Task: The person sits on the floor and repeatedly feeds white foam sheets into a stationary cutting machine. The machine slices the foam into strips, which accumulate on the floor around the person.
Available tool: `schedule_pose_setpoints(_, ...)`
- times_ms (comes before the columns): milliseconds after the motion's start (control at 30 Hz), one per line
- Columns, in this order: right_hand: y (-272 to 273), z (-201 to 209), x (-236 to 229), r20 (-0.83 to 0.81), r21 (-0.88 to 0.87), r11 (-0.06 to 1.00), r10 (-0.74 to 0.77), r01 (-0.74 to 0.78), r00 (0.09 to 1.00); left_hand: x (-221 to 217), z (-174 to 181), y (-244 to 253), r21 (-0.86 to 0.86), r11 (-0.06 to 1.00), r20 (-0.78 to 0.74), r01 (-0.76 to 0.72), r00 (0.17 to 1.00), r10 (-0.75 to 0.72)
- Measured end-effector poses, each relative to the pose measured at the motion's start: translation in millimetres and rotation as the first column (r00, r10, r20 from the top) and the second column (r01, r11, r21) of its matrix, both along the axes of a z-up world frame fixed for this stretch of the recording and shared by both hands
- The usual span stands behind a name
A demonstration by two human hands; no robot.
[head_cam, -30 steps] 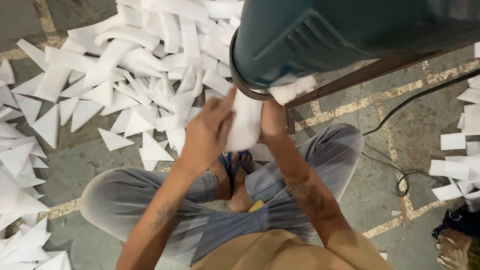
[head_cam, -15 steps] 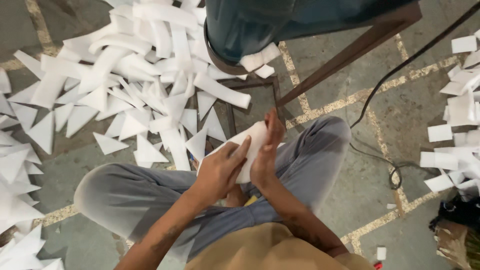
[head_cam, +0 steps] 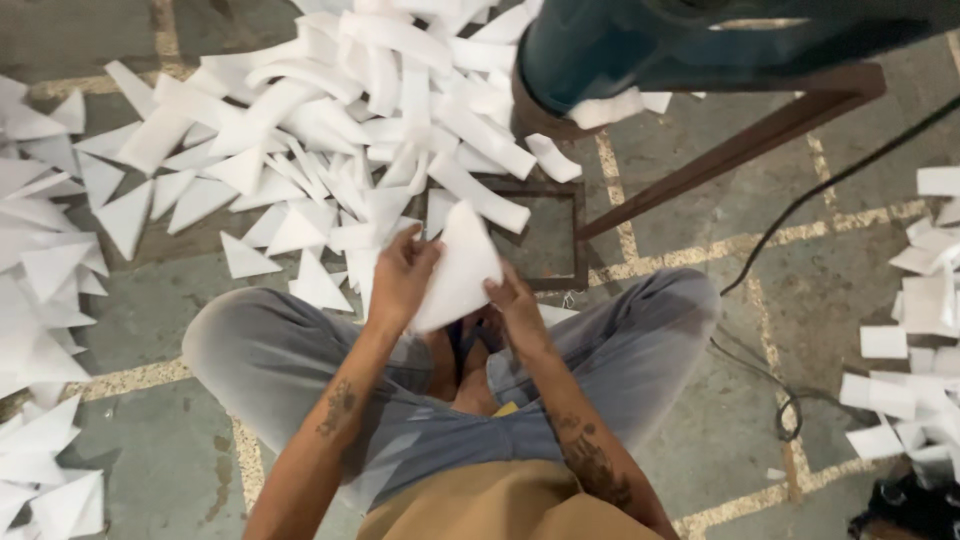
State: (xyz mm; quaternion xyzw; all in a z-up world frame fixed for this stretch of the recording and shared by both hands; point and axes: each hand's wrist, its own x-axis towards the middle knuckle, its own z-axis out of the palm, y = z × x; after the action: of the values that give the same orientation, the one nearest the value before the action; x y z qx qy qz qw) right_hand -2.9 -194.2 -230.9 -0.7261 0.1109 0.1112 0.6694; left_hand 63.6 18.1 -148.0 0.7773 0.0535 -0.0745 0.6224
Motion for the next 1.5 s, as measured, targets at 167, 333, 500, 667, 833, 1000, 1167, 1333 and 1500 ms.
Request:
schedule_pose_setpoints(167,-8,-34,39,0.035,-0.431,0.9,0.091,-0.067,0.995,22,-28,48,-0.418,0.737,-0.156,-0.531,0.842,0.517)
schedule_pose_setpoints(333,71,7,78,-0.363,0.78,0.523,-0.067,0.343,0.929,20,-47,55,-0.479,0.557,-0.397,-0.679,0.733,0.552)
schedule_pose_setpoints(500,205,88,-9,-0.14,0.886,0.463,0.317,-0.024,0.938,25,-51,57,-0.52,0.513,-0.412,-0.683,0.727,0.55)
schedule_pose_setpoints(667,193,66,54,0.215,0.567,0.795,0.107,-0.214,0.971,20,-39,74,-0.662,0.311,-0.391,-0.682,0.668,0.633)
schedule_pose_setpoints(833,127,-67,85,0.139,-0.713,0.671,0.419,-0.203,0.897,19,-20,69,-0.689,0.362,-0.288,-0.628,0.696,0.657)
schedule_pose_setpoints(1000,123,-143,45,-0.214,-0.808,0.396,0.493,-0.436,0.843,11,5,71,-0.755,0.309,-0.313,-0.578,0.732,0.605)
schedule_pose_setpoints(1167,122,-143,62,0.03,-0.822,0.558,0.241,-0.113,0.97,2,25,81,-0.786,0.261,-0.306,-0.561,0.719,0.624)
schedule_pose_setpoints(1333,137,-128,96,0.095,-0.465,0.875,0.197,-0.132,0.976,2,30,80,-0.786,0.256,-0.318,-0.562,0.724,0.613)
schedule_pose_setpoints(1500,172,-164,120,-0.012,-0.721,0.559,0.582,-0.41,0.813,2,24,78,-0.795,0.23,-0.346,-0.562,0.73,0.589)
